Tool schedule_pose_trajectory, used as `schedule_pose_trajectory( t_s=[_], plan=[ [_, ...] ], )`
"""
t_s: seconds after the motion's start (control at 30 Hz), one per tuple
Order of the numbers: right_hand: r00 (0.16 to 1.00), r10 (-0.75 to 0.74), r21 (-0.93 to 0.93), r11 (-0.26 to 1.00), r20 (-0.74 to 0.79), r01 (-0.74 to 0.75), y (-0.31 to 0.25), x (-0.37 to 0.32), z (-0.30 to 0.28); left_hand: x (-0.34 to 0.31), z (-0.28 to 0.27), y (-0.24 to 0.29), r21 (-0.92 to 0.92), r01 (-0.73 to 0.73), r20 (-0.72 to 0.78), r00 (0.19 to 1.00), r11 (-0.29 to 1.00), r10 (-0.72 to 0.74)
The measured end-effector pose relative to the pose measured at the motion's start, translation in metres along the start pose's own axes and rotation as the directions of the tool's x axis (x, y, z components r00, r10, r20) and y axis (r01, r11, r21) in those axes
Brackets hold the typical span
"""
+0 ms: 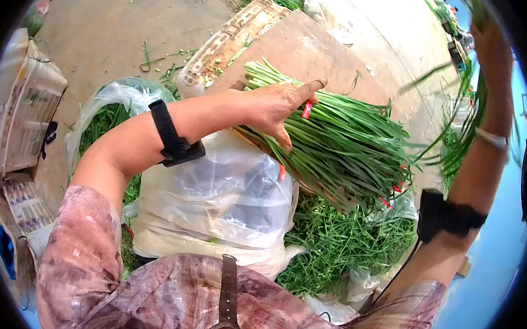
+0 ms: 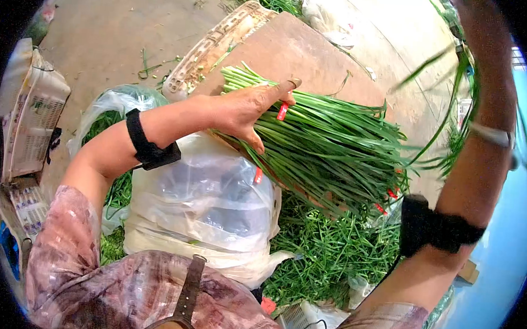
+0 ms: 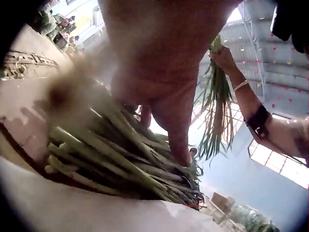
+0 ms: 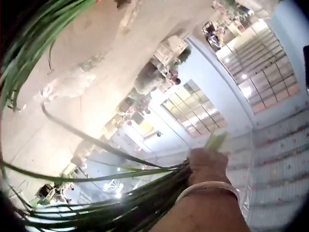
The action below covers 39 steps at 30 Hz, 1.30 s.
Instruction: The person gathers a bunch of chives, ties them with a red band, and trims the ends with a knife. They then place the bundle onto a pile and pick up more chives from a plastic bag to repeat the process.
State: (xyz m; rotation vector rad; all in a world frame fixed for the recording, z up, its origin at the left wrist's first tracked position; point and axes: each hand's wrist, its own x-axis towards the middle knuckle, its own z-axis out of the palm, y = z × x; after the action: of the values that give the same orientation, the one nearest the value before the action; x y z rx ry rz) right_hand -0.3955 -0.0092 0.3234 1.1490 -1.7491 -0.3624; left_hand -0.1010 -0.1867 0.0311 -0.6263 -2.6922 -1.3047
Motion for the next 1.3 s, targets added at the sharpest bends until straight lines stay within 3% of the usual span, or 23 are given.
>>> schedule_pose_trajectory(
  t_s=[0.13,0.17,0.2,0.23,0.27,0.3,0.33,0.37,0.4,0.53,0.57,0.6,0.63,0.67,0.73,0.77,0.8,0.83,0.9,1.0,1.13,1.2,1.3],
  plan=[
    [0.922,0.052,-0.172,0.985,0.383,0.015,-0.160,0.027,-0.013,0.000,0.002,-0.003,-0.011,-0.042,0.012,0.999,0.999,0.042],
    [0.951,-0.235,-0.178,0.946,0.203,0.272,-0.181,0.023,0.018,-0.001,0.003,-0.003,0.056,-0.047,-0.007,0.999,0.997,0.047],
    [0.968,-0.246,0.367,0.896,-0.055,0.249,-0.207,0.018,0.057,-0.002,0.004,-0.004,0.124,-0.052,-0.028,0.998,0.991,0.056],
    [0.951,-0.252,0.269,0.942,0.177,0.199,-0.245,0.015,0.047,-0.001,0.006,-0.005,0.129,-0.086,-0.062,0.994,0.988,0.095],
    [0.956,-0.275,0.423,0.882,0.103,0.208,-0.275,0.011,0.051,-0.001,0.007,-0.005,0.122,-0.085,-0.060,0.994,0.989,0.093],
    [0.797,-0.323,0.513,0.858,0.511,0.019,-0.298,0.009,0.029,-0.002,0.006,-0.002,0.176,-0.077,-0.069,0.994,0.981,0.090],
    [0.866,-0.371,0.737,0.676,0.336,0.004,-0.333,0.004,0.077,-0.002,0.007,0.000,0.233,-0.068,-0.078,0.993,0.970,0.088],
    [0.875,-0.343,0.811,0.578,0.341,-0.089,-0.356,-0.018,0.079,-0.004,0.010,-0.002,0.302,-0.097,-0.124,0.982,0.949,0.140],
    [0.881,-0.393,0.892,0.446,0.264,-0.069,-0.362,-0.034,0.062,-0.006,0.011,-0.005,0.298,-0.096,-0.122,0.983,0.950,0.137],
    [0.841,-0.441,0.947,0.214,0.313,-0.240,-0.362,-0.035,0.075,-0.009,0.011,-0.004,0.264,-0.094,-0.109,0.986,0.960,0.126],
    [0.937,-0.308,0.966,0.244,0.163,-0.088,-0.354,-0.038,0.073,-0.007,0.010,0.000,0.263,-0.125,-0.128,0.978,0.957,0.163],
    [0.939,-0.258,0.954,0.252,0.229,-0.163,-0.335,-0.037,0.057,-0.005,0.010,0.000,0.260,-0.134,-0.128,0.977,0.956,0.171],
    [0.972,-0.048,0.932,0.276,-0.230,0.234,-0.319,-0.041,0.043,-0.004,0.010,-0.004,0.225,-0.082,-0.080,0.992,0.971,0.102],
    [0.998,0.028,0.957,0.283,0.053,-0.059,-0.302,-0.047,0.020,-0.005,0.010,-0.007,0.194,-0.024,-0.028,0.999,0.981,0.030],
    [0.941,0.016,0.909,0.253,0.338,-0.331,-0.265,-0.071,-0.012,-0.004,0.011,-0.009,0.192,-0.068,-0.086,0.993,0.979,0.086],
    [0.867,-0.071,0.826,0.351,0.493,-0.441,-0.254,-0.086,-0.038,-0.004,0.011,-0.008,0.191,-0.058,-0.083,0.994,0.980,0.075],
    [0.880,-0.120,0.879,0.196,0.460,-0.434,-0.256,-0.111,-0.062,-0.003,0.010,-0.006,0.190,-0.052,-0.078,0.995,0.980,0.067],
    [0.818,-0.193,0.826,0.298,0.543,-0.478,-0.266,-0.139,-0.080,-0.005,0.015,-0.010,0.232,-0.108,-0.179,0.972,0.967,0.151],
    [0.748,-0.261,0.757,0.470,0.610,-0.453,-0.294,-0.182,-0.100,-0.004,0.013,-0.013,0.207,-0.102,-0.145,0.980,0.973,0.134],
    [0.800,-0.062,0.691,0.547,0.597,-0.473,-0.332,-0.218,-0.096,-0.003,0.012,-0.013,0.178,-0.149,-0.127,0.977,0.973,0.173],
    [0.858,0.032,0.681,0.592,0.513,-0.430,-0.347,-0.228,-0.093,-0.005,0.009,-0.012,0.198,-0.153,-0.105,0.979,0.968,0.176],
    [0.858,0.092,0.693,0.550,0.505,-0.466,-0.347,-0.231,-0.088,-0.005,0.005,-0.010,0.158,-0.158,-0.078,0.982,0.975,0.172],
    [0.854,0.119,0.733,0.463,0.506,-0.499,-0.346,-0.231,-0.084,-0.009,0.003,-0.004,0.322,-0.126,0.057,0.992,0.938,0.114]
  ],
)
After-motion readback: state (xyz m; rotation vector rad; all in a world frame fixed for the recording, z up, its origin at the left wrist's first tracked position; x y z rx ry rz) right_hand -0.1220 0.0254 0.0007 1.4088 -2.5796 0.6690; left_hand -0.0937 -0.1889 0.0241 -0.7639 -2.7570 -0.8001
